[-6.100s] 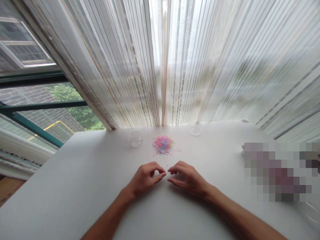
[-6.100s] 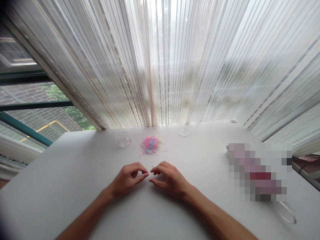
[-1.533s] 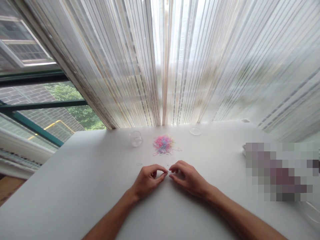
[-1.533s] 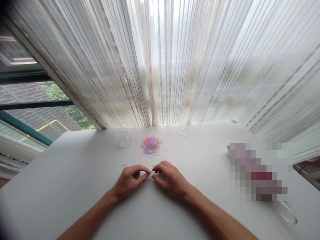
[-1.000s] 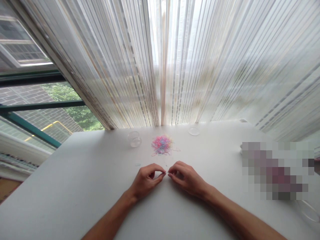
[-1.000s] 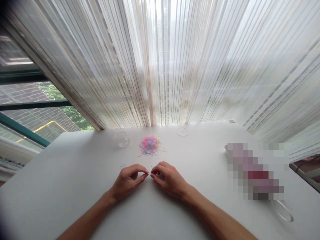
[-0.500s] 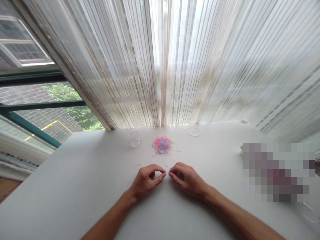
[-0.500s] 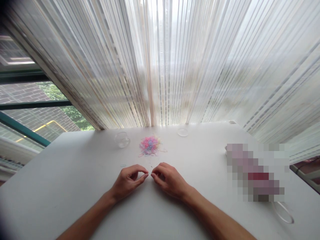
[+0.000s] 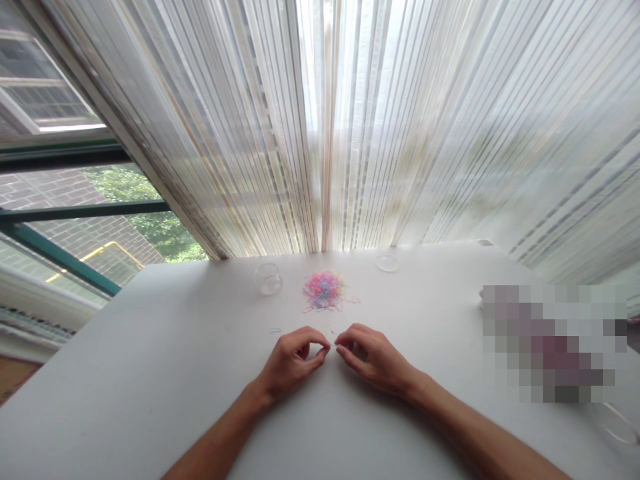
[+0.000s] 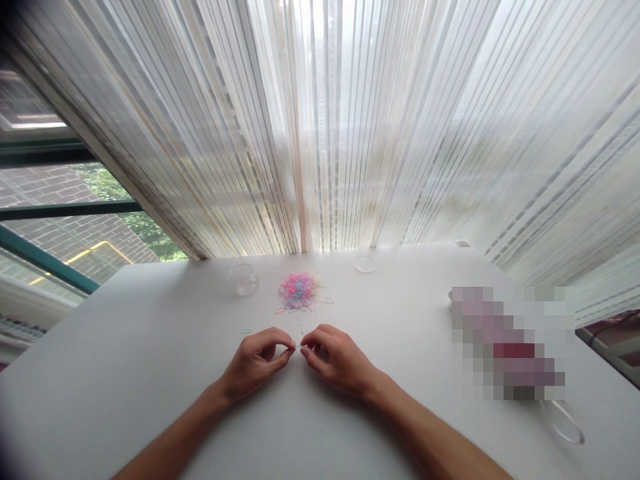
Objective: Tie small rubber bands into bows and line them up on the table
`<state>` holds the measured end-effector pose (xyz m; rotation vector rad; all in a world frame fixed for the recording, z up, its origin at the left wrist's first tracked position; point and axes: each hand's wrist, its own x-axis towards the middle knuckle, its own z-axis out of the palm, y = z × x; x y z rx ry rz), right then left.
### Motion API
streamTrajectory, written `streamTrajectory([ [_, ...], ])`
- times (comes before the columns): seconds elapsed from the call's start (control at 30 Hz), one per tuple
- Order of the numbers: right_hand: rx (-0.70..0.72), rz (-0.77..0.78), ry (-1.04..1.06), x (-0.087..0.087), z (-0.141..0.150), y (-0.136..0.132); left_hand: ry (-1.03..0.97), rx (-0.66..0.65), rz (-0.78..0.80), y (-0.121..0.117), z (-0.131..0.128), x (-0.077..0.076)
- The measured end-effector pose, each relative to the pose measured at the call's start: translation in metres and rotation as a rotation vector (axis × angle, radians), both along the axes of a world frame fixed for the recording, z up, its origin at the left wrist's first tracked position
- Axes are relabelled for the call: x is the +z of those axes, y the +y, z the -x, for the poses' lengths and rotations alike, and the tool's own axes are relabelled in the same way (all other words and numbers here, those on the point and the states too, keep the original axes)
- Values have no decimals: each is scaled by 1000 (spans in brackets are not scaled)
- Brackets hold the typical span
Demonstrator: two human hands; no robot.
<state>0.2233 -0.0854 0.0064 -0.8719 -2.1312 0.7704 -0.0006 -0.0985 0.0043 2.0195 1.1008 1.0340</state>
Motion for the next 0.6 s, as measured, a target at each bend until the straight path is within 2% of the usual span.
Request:
streamTrajectory([
  [0.2, 4, 2, -1, 0, 0, 1, -7, -19, -24, 0, 0, 1],
  [0.37, 1, 2, 4, 0, 1, 1, 13, 33, -7, 0, 0, 0],
  [0.6, 5, -8, -1, -1, 1, 1, 24, 27, -2, 0, 0, -1],
])
